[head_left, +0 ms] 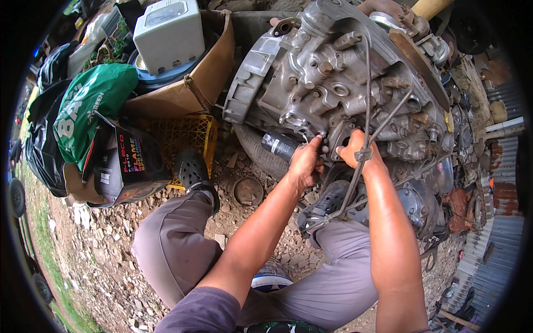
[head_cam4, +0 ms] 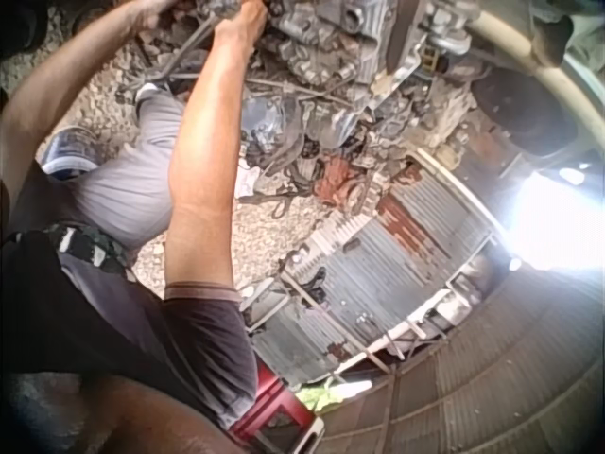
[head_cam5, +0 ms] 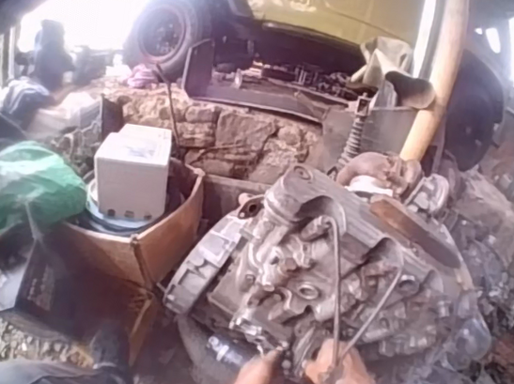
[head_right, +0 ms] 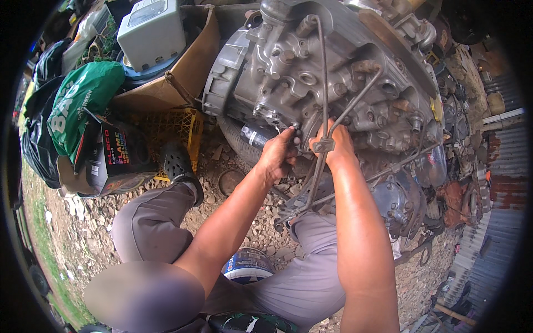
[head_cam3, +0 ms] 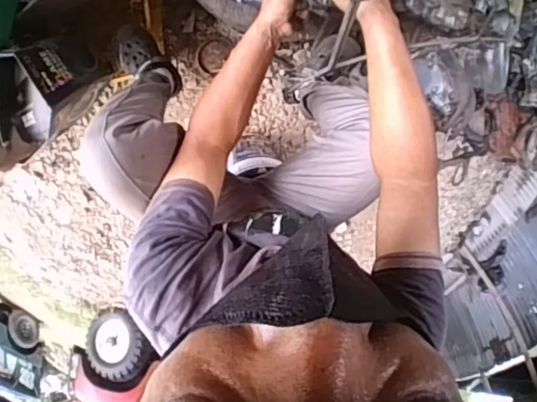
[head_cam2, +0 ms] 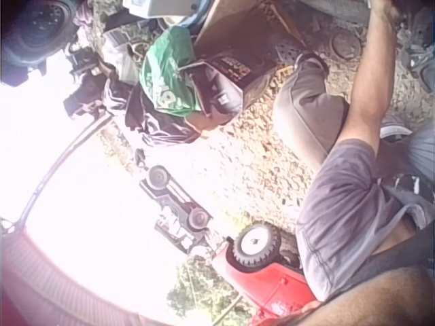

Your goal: The person is sitting on the ground working on a disassembled car engine. They use a wrench to tighten bolts on the starter motor attached to the engine block.

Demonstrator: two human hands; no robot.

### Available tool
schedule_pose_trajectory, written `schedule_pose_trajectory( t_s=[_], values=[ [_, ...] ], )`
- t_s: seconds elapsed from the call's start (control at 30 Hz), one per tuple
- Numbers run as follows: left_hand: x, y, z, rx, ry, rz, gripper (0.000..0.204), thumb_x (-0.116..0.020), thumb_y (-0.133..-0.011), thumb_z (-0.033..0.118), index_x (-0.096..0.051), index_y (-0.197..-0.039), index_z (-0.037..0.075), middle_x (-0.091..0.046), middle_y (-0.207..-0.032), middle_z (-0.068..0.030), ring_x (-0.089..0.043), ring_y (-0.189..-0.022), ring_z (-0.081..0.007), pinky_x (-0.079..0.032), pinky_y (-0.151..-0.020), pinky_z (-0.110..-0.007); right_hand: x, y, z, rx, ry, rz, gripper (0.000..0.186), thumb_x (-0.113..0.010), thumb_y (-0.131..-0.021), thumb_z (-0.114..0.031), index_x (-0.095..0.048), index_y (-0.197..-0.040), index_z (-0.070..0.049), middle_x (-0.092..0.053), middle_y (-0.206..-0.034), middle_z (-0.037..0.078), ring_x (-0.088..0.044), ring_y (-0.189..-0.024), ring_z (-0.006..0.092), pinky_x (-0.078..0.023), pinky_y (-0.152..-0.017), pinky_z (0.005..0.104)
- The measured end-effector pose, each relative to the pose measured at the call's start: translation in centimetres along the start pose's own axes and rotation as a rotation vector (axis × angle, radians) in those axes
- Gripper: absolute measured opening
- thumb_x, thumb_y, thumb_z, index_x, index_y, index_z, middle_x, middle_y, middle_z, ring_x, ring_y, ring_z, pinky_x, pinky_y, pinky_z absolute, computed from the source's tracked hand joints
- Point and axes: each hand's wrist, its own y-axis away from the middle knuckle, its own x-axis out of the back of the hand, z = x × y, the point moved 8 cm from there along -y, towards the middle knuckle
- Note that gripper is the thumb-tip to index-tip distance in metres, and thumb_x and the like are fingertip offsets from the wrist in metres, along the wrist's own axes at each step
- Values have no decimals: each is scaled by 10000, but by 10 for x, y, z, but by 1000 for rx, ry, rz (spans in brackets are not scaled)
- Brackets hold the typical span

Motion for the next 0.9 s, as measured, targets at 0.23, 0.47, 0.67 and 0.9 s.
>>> schedule_pose_trajectory(
  t_s=[0.23, 0.47, 0.67, 0.9],
  values=[
    [0, 0, 3, -100, -47, 92, 214, -625, -893, 297, -550, -836, 104, -471, -630, 30, -313, -431, -70, -230, -386, -242, -2, 0, -3, -46, 13, -140, 491, -714, -755, -266, -594, -1050, 107, -590, -1102, 315, -570, -1093, 403, -463, -933, 424],
    [5, -6, 4, -73, -64, 59, 209, -638, -889, 289, -549, -841, 106, -491, -639, 27, -318, -437, -63, -230, -386, -238, 0, 1, -3, -43, -6, -132, 486, -720, -751, -258, -593, -1037, 114, -590, -1089, 323, -571, -1085, 412, -471, -919, 429],
    [-5, 4, 7, -115, -30, 95, 226, -655, -882, 292, -559, -810, 100, -483, -632, 34, -341, -456, -61, -244, -404, -229, 1, 2, -2, -58, -5, -121, 483, -723, -751, -255, -594, -1043, 107, -588, -1097, 321, -568, -1093, 409, -468, -923, 427],
    [4, -3, 10, -133, -136, 118, 234, -657, -881, 291, -560, -821, 87, -492, -658, 28, -371, -484, -69, -255, -419, -224, 2, 0, -2, -34, -16, -84, 405, -712, -720, -220, -598, -962, 84, -607, -1006, 289, -591, -1010, 400, -483, -868, 426]
  ],
)
